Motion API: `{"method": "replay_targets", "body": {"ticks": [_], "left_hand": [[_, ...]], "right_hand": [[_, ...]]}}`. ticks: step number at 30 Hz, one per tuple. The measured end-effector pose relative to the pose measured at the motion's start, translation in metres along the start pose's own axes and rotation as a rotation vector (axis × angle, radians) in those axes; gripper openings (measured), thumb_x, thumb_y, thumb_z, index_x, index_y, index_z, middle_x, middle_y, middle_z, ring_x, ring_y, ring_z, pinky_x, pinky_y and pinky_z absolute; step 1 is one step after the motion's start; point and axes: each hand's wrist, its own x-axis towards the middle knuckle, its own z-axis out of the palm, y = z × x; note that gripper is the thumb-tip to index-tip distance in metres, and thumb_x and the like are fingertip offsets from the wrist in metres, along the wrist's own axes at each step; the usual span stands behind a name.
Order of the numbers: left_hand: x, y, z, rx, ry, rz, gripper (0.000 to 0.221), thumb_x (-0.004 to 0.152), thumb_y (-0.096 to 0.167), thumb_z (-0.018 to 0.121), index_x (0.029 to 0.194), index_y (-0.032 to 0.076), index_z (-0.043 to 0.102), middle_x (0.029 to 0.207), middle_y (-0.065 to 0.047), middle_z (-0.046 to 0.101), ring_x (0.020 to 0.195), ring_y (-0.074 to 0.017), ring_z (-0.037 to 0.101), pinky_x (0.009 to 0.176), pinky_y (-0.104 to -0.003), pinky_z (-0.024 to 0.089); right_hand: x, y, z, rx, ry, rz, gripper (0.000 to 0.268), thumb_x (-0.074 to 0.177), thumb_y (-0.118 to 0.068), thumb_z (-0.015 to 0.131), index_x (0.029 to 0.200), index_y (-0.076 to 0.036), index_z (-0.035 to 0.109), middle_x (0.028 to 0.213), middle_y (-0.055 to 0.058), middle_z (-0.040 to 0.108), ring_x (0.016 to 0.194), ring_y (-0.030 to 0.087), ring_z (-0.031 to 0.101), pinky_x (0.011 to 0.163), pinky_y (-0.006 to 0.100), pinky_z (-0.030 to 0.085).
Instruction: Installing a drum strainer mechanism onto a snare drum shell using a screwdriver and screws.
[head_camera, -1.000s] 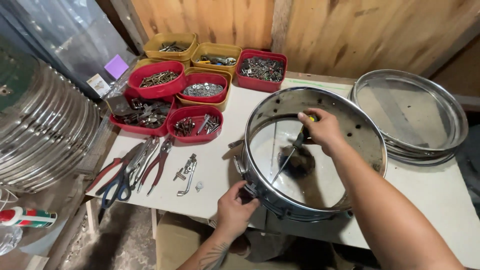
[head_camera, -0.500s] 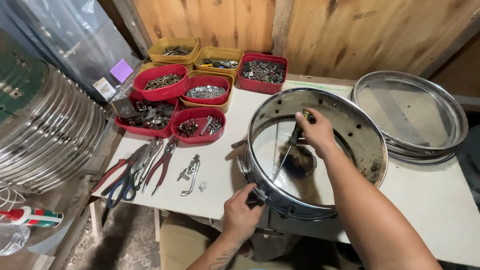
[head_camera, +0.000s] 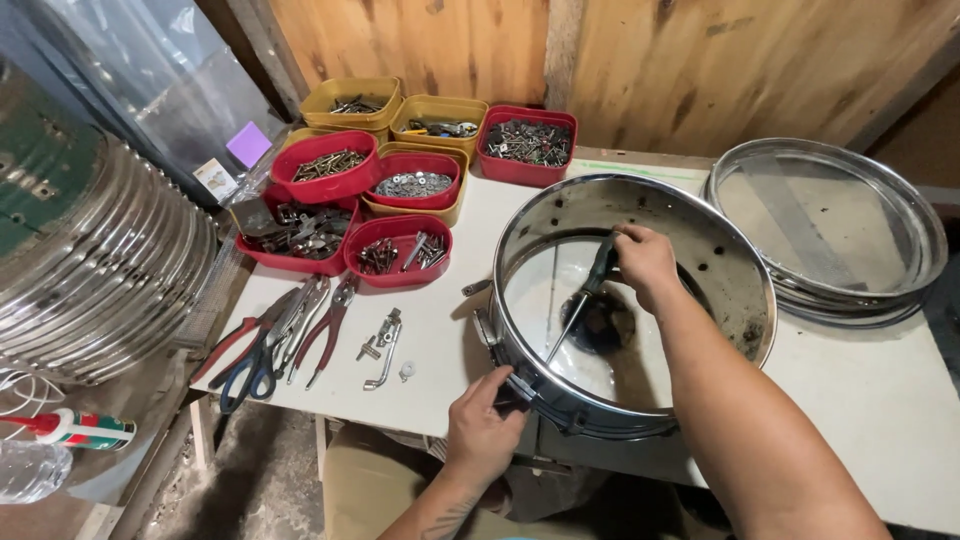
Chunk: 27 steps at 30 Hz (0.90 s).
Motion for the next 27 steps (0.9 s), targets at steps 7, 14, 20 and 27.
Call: {"method": "replay_targets", "body": {"ticks": [7,14,20,27], "left_hand": [[0.001,0.002,0.000,0.001,-0.006,-0.054,0.061,0.081,0.004,0.075,0.140,0.008,0.058,0.142,-0.016,0.061,0.040,0.0004,0.043,0.033,-0.015,0.048],[0.002,0.008,-0.003,-0.030,0.001,-0.155,0.062,0.081,0.006,0.078,0.140,0.012,0.061,0.106,-0.011,0.074,0.037,-0.0015,0.040,0.029,-0.018,0.041],[0.002,0.010,-0.003,-0.017,-0.007,-0.214,0.063,0.082,0.009,0.078,0.142,0.016,0.060,0.099,-0.011,0.081,0.036,-0.0020,0.040,0.029,-0.018,0.041],[0.002,0.013,-0.004,-0.055,-0.025,-0.236,0.063,0.083,0.007,0.076,0.143,0.014,0.058,0.124,-0.013,0.075,0.037,-0.0009,0.044,0.028,-0.018,0.043]], "right_hand": [[-0.004,-0.002,0.000,-0.004,-0.007,-0.023,0.037,0.090,-0.031,0.077,0.121,-0.015,0.068,0.111,0.012,0.067,0.090,0.024,0.070,0.063,0.046,0.067],[-0.007,-0.006,-0.006,0.018,-0.012,0.061,0.033,0.099,-0.016,0.059,0.130,-0.010,0.066,0.120,0.015,0.067,0.089,0.031,0.070,0.067,0.044,0.067],[0.007,0.009,-0.004,-0.041,-0.030,0.142,0.020,0.094,-0.025,0.059,0.106,-0.010,0.060,0.103,0.015,0.059,0.083,0.030,0.064,0.067,0.043,0.062],[-0.003,0.003,-0.008,-0.116,-0.071,0.164,0.041,0.096,-0.031,0.072,0.133,-0.016,0.064,0.116,0.014,0.068,0.081,0.024,0.066,0.065,0.038,0.062]]}}
